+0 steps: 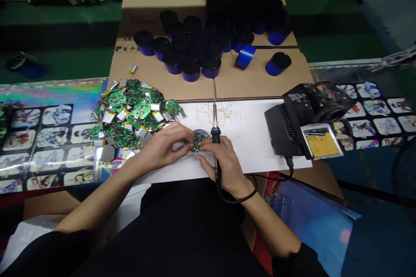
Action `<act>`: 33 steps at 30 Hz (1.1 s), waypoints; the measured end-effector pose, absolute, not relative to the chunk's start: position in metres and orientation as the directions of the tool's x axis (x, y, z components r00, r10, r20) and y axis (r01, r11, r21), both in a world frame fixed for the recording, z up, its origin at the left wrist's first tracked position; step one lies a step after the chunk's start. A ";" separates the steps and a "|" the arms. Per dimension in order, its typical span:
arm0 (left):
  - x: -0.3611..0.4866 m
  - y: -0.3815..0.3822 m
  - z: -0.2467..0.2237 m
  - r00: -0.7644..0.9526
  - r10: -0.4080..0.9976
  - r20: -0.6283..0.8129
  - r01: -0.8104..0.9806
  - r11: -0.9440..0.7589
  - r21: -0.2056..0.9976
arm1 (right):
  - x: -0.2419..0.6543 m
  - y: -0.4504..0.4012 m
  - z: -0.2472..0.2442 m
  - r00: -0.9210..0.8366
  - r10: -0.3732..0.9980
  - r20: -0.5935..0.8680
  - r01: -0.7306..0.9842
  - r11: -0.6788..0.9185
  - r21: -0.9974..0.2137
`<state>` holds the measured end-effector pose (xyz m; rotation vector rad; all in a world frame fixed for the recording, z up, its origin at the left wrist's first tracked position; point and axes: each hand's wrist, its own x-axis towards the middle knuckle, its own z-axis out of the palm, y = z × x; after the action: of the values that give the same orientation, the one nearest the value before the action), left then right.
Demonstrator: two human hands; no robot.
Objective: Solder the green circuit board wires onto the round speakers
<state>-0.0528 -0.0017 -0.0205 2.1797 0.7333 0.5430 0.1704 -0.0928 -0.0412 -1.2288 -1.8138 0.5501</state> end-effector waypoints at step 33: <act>-0.050 0.008 -0.012 0.788 0.602 0.132 0.348 -0.611 0.711 | 0.219 -0.118 -0.024 0.034 0.967 0.251 0.457 0.208 -0.865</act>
<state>-0.0498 0.0079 -0.0118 2.2783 0.7003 0.4722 0.2188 -0.1179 -0.0244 -1.3883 -1.5685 0.7026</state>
